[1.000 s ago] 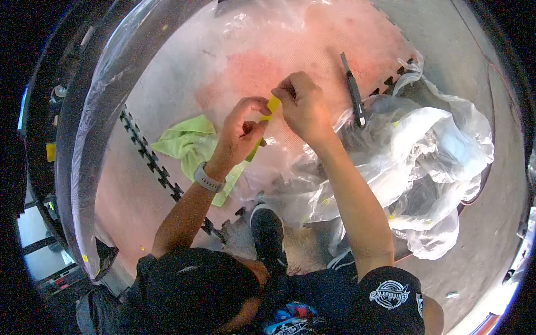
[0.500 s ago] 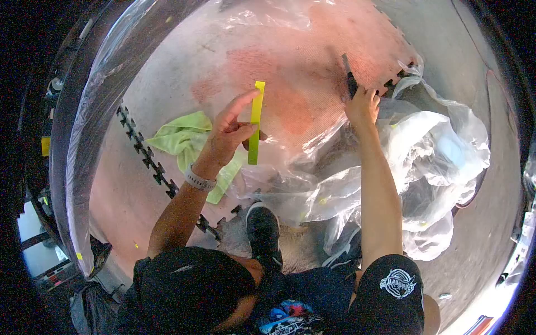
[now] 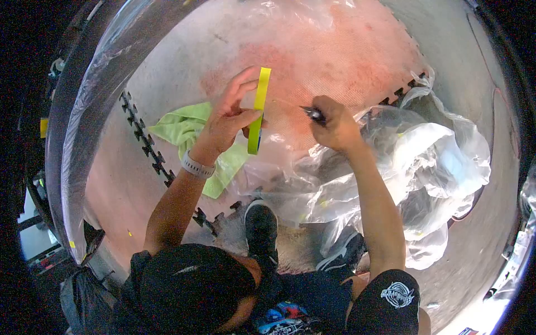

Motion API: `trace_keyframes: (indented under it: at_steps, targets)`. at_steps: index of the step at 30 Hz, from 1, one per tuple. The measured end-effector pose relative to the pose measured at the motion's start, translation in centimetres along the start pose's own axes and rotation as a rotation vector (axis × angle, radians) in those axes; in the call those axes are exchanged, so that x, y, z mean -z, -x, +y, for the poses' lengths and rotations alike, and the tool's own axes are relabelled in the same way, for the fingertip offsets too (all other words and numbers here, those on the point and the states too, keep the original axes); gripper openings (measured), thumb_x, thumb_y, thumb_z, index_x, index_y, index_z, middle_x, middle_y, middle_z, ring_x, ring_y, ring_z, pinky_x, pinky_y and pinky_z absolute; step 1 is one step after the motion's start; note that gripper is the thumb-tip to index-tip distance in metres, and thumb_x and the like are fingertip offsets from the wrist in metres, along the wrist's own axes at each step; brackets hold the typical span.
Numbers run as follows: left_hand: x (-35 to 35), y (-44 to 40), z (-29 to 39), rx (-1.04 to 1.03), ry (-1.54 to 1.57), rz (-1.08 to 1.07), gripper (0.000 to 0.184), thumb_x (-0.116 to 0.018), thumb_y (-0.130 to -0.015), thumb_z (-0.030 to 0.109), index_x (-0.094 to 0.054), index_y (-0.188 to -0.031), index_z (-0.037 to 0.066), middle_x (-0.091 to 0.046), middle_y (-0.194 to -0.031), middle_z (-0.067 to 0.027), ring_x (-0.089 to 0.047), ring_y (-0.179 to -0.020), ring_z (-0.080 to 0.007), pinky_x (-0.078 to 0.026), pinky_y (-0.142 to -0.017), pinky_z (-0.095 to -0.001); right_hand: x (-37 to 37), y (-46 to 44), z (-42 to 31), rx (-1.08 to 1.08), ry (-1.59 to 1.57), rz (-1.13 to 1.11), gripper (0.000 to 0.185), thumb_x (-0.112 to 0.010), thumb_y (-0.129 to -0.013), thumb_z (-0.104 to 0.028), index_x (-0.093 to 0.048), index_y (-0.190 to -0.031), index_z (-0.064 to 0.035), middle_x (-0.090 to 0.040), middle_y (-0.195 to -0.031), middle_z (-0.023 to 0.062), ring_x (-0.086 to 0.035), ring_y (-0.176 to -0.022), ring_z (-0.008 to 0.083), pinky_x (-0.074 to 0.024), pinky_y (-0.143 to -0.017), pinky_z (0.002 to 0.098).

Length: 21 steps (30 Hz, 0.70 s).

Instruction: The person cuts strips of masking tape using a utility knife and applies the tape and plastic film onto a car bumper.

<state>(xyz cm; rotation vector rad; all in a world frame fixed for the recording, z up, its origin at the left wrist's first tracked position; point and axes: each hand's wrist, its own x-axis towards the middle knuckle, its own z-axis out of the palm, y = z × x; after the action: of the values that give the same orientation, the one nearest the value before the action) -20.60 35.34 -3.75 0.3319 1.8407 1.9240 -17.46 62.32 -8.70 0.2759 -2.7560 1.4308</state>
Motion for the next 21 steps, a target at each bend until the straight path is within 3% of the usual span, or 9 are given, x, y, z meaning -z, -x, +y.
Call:
trace_keyframes:
  at_steps: [4,10,11,12,14,16,18,19,21]
  targets:
    - [-0.7,-0.1,0.4,0.023,0.003,-0.046,0.084,-0.061,-0.090,-0.003,-0.021,-0.162,0.017,-0.047,-0.155,-0.0129,-0.074,-0.086,-0.0167,-0.055,-0.059,-0.0208,-0.2,-1.0,-1.5,-0.002,0.127,-0.157,0.015,-0.065,-0.075,-0.010,-0.056,-0.085,-0.0026,-0.064,-0.085,0.0191,-0.062,-0.078,0.0412,-0.0496,-0.066,0.0455]
    - [0.0,0.0,0.6,-0.105,0.155,-0.060,0.092,-0.060,-0.093,-0.005,-0.008,-0.164,0.021,-0.040,-0.160,-0.0134,-0.076,-0.085,-0.0204,-0.051,-0.053,-0.0199,-0.3,-1.8,1.7,-0.069,0.323,-0.114,0.013,-0.066,-0.077,-0.013,-0.059,-0.085,-0.0057,-0.066,-0.086,0.0198,-0.064,-0.083,0.0429,-0.0506,-0.071,0.0508]
    - [0.3,0.3,1.1,-0.100,0.123,-0.054,0.092,-0.059,-0.092,-0.006,-0.009,-0.165,0.021,-0.041,-0.160,-0.0132,-0.075,-0.086,-0.0184,-0.054,-0.058,-0.0209,-0.2,-1.7,2.2,-0.051,0.292,-0.077,0.014,-0.066,-0.078,-0.008,-0.054,-0.084,-0.0018,-0.056,-0.075,0.0201,-0.058,-0.073,0.0414,-0.0460,-0.064,0.0462]
    - [0.6,0.5,1.5,-0.094,0.090,-0.050,0.093,-0.058,-0.091,-0.008,-0.010,-0.165,0.022,-0.042,-0.160,-0.0130,-0.074,-0.087,-0.0165,-0.056,-0.063,-0.0219,-0.1,-1.7,2.7,-0.048,0.292,-0.078,0.014,-0.066,-0.078,-0.008,-0.054,-0.084,-0.0018,-0.056,-0.075,0.0201,-0.058,-0.073,0.0414,-0.0460,-0.064,0.0462]
    - [0.7,0.4,1.6,-0.092,0.027,-0.018,0.094,-0.059,-0.090,-0.007,-0.010,-0.165,0.022,-0.043,-0.159,-0.0121,-0.074,-0.087,-0.0155,-0.056,-0.064,-0.0220,0.1,-1.8,3.8,-0.127,0.397,-0.077,0.023,-0.068,-0.081,-0.019,-0.056,-0.091,-0.0038,-0.065,-0.093,0.0194,-0.065,-0.084,0.0446,-0.0520,-0.073,0.0513]
    - [1.1,-0.4,1.3,-0.097,-0.040,0.008,0.095,-0.060,-0.089,-0.007,-0.011,-0.165,0.021,-0.044,-0.159,-0.0112,-0.074,-0.087,-0.0145,-0.055,-0.065,-0.0221,-1.0,-1.7,6.2,-0.131,0.479,0.012,0.027,-0.071,-0.081,-0.018,-0.057,-0.100,-0.0051,-0.064,-0.098,0.0188,-0.063,-0.084,0.0429,-0.0524,-0.074,0.0489]
    - [2.1,-2.1,-0.5,-0.190,-0.566,0.029,0.098,-0.062,-0.084,-0.005,-0.012,-0.165,0.021,-0.051,-0.153,-0.0144,-0.075,-0.087,-0.0225,-0.058,-0.068,-0.0310,-1.6,-1.7,7.5,-0.137,0.555,0.107,0.033,-0.073,-0.081,-0.016,-0.058,-0.108,-0.0065,-0.063,-0.102,0.0182,-0.062,-0.084,0.0411,-0.0528,-0.075,0.0464]
    - [2.5,-3.0,-1.6,-0.198,-0.572,0.024,0.098,-0.062,-0.084,-0.005,-0.012,-0.165,0.021,-0.051,-0.153,-0.0144,-0.075,-0.087,-0.0225,-0.058,-0.068,-0.0310,-1.9,-1.7,7.2,0.010,0.653,0.176,0.045,-0.076,-0.081,-0.020,-0.056,-0.119,-0.0063,-0.062,-0.108,0.0175,-0.062,-0.092,0.0397,-0.0528,-0.082,0.0460]
    - [2.9,-4.2,-3.5,-0.383,-1.064,0.031,0.099,-0.058,-0.078,-0.004,-0.015,-0.164,0.017,-0.062,-0.138,-0.0200,-0.070,-0.077,-0.0356,-0.056,-0.068,-0.0448,-2.5,-2.4,5.3,0.149,0.609,0.265,0.061,-0.078,-0.082,-0.024,-0.054,-0.134,-0.0028,-0.062,-0.112,0.0173,-0.061,-0.109,0.0348,-0.0486,-0.098,0.0429]
